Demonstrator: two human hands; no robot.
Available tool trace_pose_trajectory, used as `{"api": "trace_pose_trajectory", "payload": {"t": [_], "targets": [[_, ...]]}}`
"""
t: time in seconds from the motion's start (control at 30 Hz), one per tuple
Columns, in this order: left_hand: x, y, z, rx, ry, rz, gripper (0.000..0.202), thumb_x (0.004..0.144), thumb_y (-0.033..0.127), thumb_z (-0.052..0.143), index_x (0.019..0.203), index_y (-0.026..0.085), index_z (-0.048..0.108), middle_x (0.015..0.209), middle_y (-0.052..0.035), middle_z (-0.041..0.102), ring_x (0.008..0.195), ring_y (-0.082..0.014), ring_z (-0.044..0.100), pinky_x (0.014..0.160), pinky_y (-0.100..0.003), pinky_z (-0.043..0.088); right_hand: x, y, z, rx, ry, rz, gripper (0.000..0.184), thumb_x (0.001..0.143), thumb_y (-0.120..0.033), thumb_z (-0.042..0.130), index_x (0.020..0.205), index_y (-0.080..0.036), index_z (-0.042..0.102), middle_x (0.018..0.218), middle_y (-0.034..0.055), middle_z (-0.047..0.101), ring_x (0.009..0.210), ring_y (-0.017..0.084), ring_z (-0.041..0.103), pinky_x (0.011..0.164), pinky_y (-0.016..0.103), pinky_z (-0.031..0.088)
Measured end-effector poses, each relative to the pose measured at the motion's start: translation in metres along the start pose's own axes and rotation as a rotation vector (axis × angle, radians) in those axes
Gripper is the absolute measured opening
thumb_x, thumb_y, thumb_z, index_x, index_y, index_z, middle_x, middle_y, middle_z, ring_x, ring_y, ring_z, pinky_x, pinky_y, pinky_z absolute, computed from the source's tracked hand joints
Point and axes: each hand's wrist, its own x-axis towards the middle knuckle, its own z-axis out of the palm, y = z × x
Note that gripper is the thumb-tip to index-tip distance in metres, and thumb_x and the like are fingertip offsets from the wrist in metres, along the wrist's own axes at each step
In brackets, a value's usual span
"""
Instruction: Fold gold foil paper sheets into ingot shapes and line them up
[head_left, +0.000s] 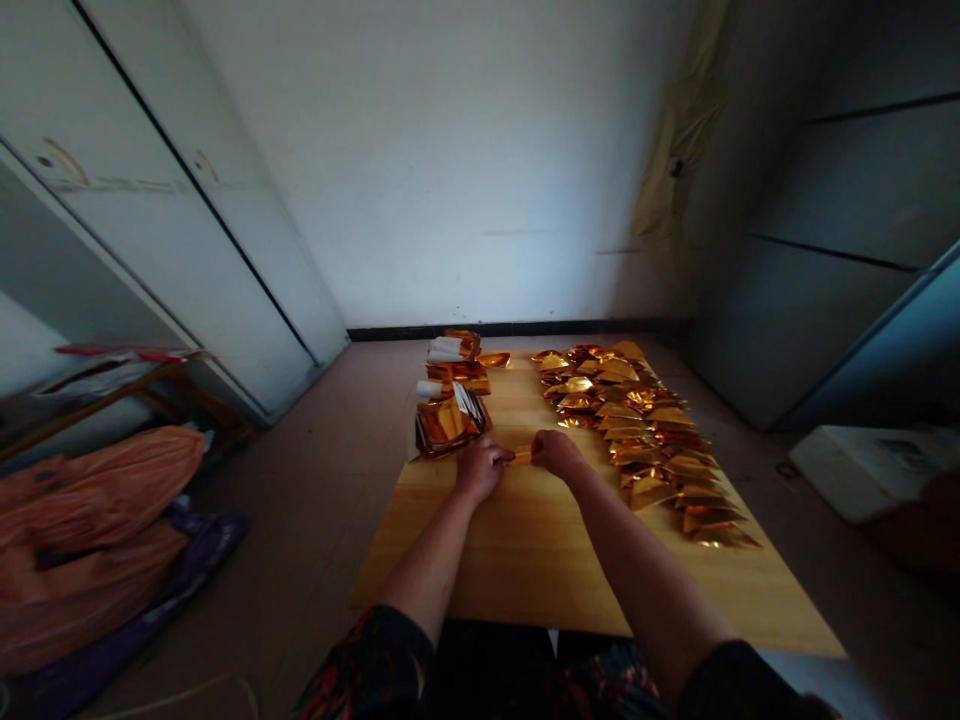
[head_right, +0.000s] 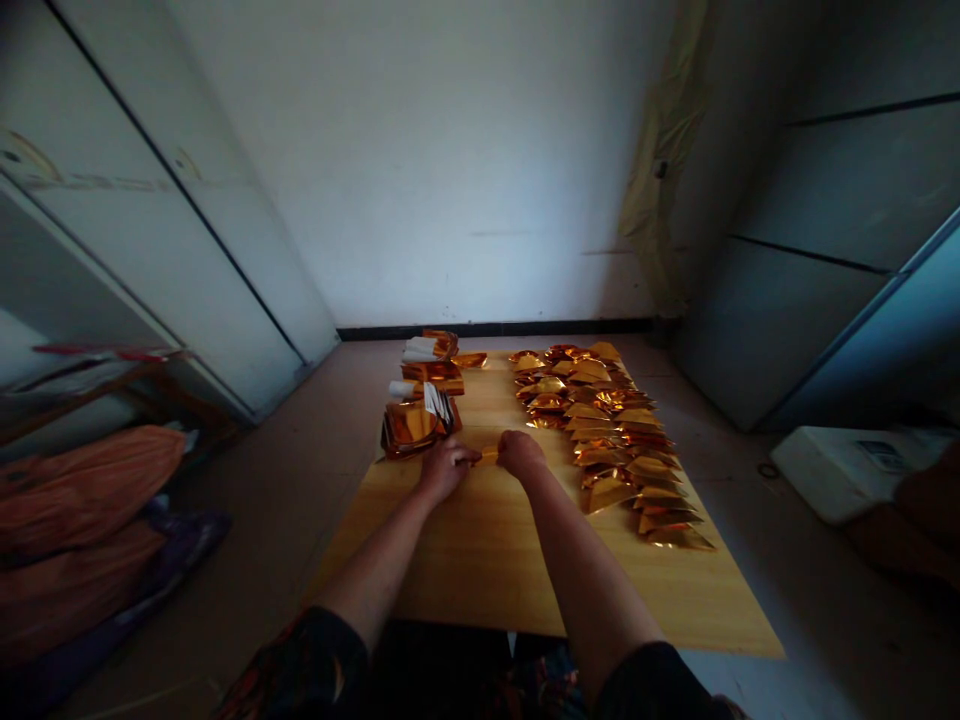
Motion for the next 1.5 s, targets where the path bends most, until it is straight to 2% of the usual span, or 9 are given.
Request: {"api": "trace_pose_trajectory", "payload": {"t": [0.4,0.63,0.77,0.9,0.97,1.1,1.27,1.37,1.5], "targets": [[0.001,-0.002,0.002,0.025,0.002,0.017,0.025,0.081,0.016,0.060,0.094,0.033,0.073,0.092,0.0006,0.067,0.088,-0.0149,0.057,0.078,-0.026,0.040,0.005,0.024,0.008,0.065,0.081,0.007,0.022,0.068,-0.009,0.057,0.081,-0.020,0.072,0.082,0.0021,0.070,0.074,0.012,0.061,0.062,0.018,0.039],[0.001,-0.002,0.002,0.024,-0.024,0.007,0.025,0.081,0.017,0.059,0.095,0.033,0.072,0.093,0.0010,0.067,0.088,-0.0140,0.057,0.079,-0.026,0.041,-0.005,0.021,0.005,0.052,0.166,0.090,0.022,0.074,-0.010,0.051,0.081,-0.017,0.070,0.087,0.0068,0.070,0.079,0.015,0.061,0.062,0.020,0.038],[0.001,0.000,0.001,0.037,-0.021,-0.002,0.025,0.081,0.017,0.059,0.093,0.034,0.073,0.094,0.0007,0.066,0.091,-0.0148,0.056,0.080,-0.026,0.041,-0.003,0.009,0.000,0.120,0.258,-0.017,0.026,0.071,-0.005,0.052,0.084,-0.019,0.069,0.089,0.0050,0.070,0.080,0.014,0.061,0.064,0.018,0.040],[-0.001,0.003,-0.001,0.058,-0.009,-0.025,0.026,0.078,0.016,0.061,0.092,0.033,0.073,0.094,0.0002,0.066,0.091,-0.0169,0.056,0.079,-0.029,0.041,0.006,-0.007,0.004,0.235,0.108,-0.217,0.029,0.069,-0.004,0.052,0.087,-0.018,0.070,0.088,0.0025,0.070,0.074,0.011,0.061,0.064,0.017,0.042],[-0.002,0.005,-0.002,0.050,0.001,-0.018,0.024,0.078,0.016,0.061,0.091,0.033,0.073,0.092,-0.0005,0.066,0.090,-0.0172,0.056,0.078,-0.029,0.041,0.010,-0.012,0.008,0.237,0.029,-0.222,0.026,0.069,-0.006,0.052,0.084,-0.017,0.070,0.081,0.0015,0.070,0.068,0.011,0.060,0.061,0.017,0.042],[-0.006,0.002,-0.003,-0.010,0.048,0.044,0.024,0.078,0.011,0.058,0.084,0.028,0.074,0.088,-0.0012,0.065,0.088,-0.0157,0.057,0.082,-0.029,0.042,0.017,-0.010,0.014,0.212,-0.014,-0.219,0.021,0.068,-0.006,0.055,0.078,-0.017,0.069,0.074,-0.0005,0.069,0.065,0.010,0.059,0.058,0.017,0.040],[-0.018,-0.009,-0.006,-0.027,0.071,0.233,0.025,0.075,0.009,0.056,0.086,0.024,0.073,0.087,-0.0026,0.064,0.090,-0.0165,0.055,0.083,-0.030,0.042,0.025,-0.006,0.016,0.159,-0.060,-0.213,0.016,0.064,-0.010,0.062,0.076,-0.018,0.068,0.071,-0.0030,0.067,0.064,0.010,0.057,0.054,0.016,0.037],[-0.023,-0.010,-0.008,-0.032,0.086,0.290,0.028,0.075,0.008,0.054,0.090,0.024,0.073,0.091,-0.0036,0.064,0.092,-0.0173,0.054,0.084,-0.031,0.042,0.028,-0.009,0.017,0.106,-0.057,-0.199,0.013,0.064,-0.020,0.067,0.077,-0.019,0.067,0.072,-0.0024,0.066,0.065,0.011,0.057,0.054,0.018,0.035],[-0.026,-0.007,-0.010,-0.043,0.097,0.273,0.030,0.073,0.005,0.053,0.087,0.022,0.073,0.090,-0.0048,0.064,0.091,-0.0182,0.054,0.083,-0.032,0.043,0.027,-0.019,0.013,0.003,-0.050,-0.181,0.024,0.062,-0.035,0.072,0.079,-0.019,0.067,0.080,0.0015,0.067,0.073,0.015,0.058,0.058,0.020,0.035]]}}
